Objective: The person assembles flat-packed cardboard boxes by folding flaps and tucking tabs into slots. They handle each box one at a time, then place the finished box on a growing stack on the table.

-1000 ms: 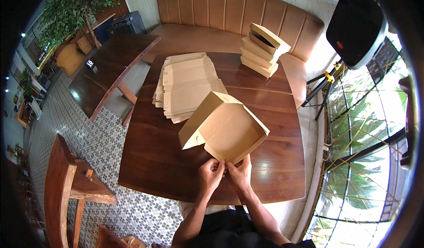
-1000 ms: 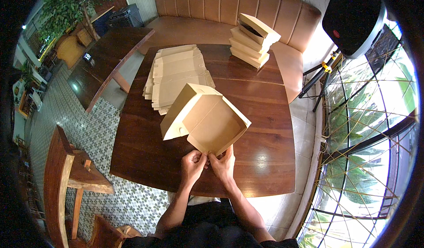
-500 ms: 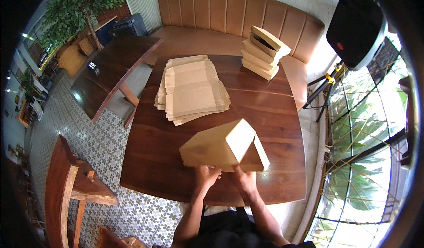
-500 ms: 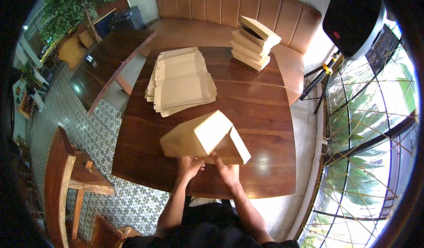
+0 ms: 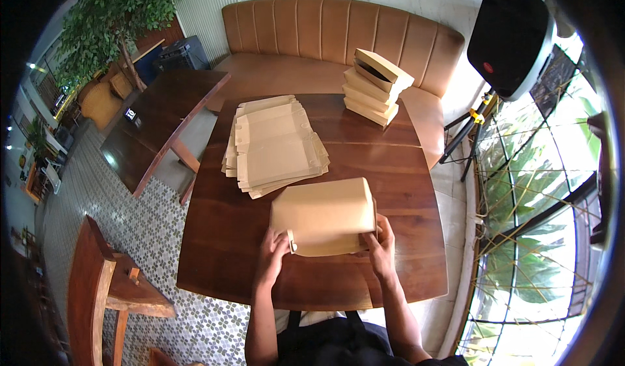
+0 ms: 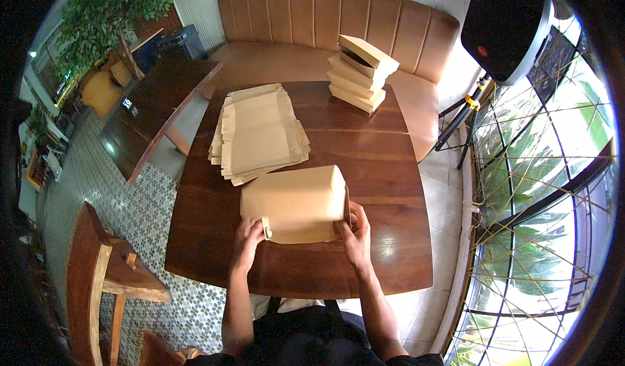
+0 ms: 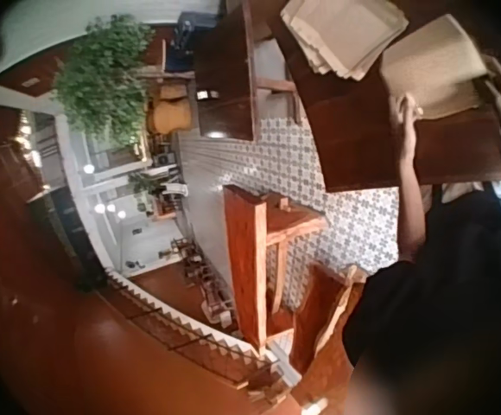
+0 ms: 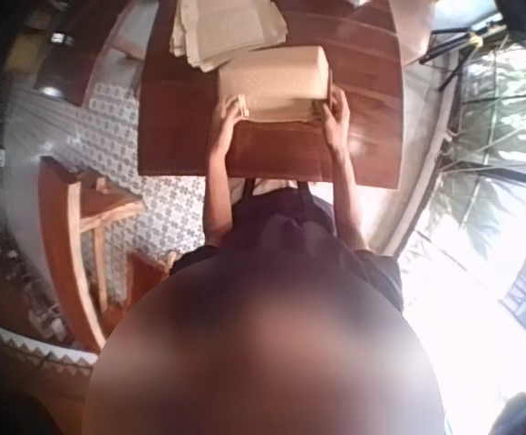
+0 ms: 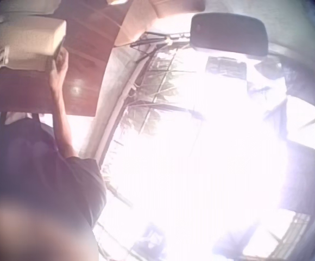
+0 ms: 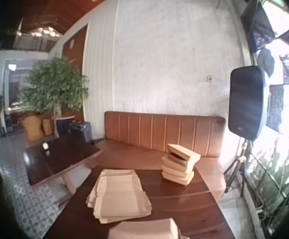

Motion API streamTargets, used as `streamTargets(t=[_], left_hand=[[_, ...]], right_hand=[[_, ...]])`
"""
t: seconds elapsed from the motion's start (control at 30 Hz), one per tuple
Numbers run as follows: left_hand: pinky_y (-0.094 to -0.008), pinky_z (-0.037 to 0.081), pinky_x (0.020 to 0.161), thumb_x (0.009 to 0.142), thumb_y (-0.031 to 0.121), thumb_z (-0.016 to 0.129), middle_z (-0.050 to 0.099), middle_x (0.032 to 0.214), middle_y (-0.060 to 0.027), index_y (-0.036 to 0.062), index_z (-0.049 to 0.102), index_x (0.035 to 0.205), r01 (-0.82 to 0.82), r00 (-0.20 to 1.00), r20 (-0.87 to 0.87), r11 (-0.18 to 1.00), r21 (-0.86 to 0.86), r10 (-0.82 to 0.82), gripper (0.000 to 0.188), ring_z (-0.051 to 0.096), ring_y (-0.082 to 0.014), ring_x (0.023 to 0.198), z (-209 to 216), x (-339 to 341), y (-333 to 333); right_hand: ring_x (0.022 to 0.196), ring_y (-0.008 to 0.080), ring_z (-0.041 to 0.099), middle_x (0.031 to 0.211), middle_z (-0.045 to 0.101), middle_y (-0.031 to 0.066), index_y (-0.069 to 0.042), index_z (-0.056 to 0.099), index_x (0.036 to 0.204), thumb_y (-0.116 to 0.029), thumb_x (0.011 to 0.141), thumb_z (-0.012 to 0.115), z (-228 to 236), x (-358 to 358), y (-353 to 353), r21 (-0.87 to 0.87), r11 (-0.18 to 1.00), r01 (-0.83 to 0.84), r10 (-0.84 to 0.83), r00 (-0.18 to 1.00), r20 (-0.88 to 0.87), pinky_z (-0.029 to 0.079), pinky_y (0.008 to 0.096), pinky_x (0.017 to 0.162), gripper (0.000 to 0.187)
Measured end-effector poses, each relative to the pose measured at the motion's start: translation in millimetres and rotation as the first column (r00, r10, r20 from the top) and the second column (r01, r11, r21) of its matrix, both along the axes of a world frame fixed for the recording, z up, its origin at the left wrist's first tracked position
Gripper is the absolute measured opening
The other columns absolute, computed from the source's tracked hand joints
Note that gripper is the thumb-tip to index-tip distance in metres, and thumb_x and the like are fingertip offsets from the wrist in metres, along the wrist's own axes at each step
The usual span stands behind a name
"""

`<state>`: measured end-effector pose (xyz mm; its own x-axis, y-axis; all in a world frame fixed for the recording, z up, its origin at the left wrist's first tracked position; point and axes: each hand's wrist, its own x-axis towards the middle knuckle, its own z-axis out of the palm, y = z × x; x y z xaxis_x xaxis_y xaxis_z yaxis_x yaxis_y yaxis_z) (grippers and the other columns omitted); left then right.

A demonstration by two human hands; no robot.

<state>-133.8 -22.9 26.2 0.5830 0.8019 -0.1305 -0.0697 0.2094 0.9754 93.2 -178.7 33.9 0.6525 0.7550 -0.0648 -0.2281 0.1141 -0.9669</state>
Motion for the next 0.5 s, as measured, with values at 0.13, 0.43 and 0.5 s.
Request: streamTargets(t=[0.13, 0.43, 0.5], left_hand=[[-0.0598, 0.041, 0.113, 0.097, 0.081, 0.035, 0.044, 0.161, -0.0174, 0.0144, 0.029, 0.166, 0.097, 0.959, 0.281, 0.966, -0.239, -0.026, 0.096, 0.052, -0.0354, 0.138, 9.9, -3.1, 6.9], [-0.0712, 0.029, 0.116, 0.089, 0.095, 0.032, 0.033, 0.17, -0.0139, 0.0275, 0.023, 0.169, 0.278, 0.955, 0.207, 0.886, -0.372, -0.212, 0.106, 0.039, -0.0408, 0.149, 2.7, -2.8, 43.4], [-0.0673, 0.035, 0.115, 0.095, 0.084, 0.045, 0.032, 0.17, -0.0112, 0.0234, 0.023, 0.169, 0.29, 0.957, 0.114, 0.911, -0.295, -0.267, 0.098, 0.04, -0.0386, 0.149, 1.9, -1.0, 42.5]], right_hand=[[0.1, 0.0101, 0.064, 0.107, 0.07, 0.0034, -0.005, 0.054, 0.138, -0.008, 0.105, 0.062, -12.3, -0.5, 11.5, 0.025, 0.999, -0.026, 0.023, 0.995, 0.101, 0.054, 0.0301, 0.089, 0.034], [0.093, 0.0094, 0.065, 0.101, 0.072, 0.0046, -0.002, 0.059, 0.135, -0.005, 0.104, 0.061, -26.2, 18.2, 19.0, -0.005, 0.999, -0.041, 0.041, 0.97, 0.239, 0.053, 0.0292, 0.083, 0.032], [0.096, 0.0101, 0.066, 0.102, 0.072, 0.0058, -0.001, 0.058, 0.136, -0.007, 0.103, 0.061, -24.3, 20.3, 17.7, -0.035, 0.998, -0.05, 0.057, 0.958, 0.28, 0.054, 0.0301, 0.085, 0.033]])
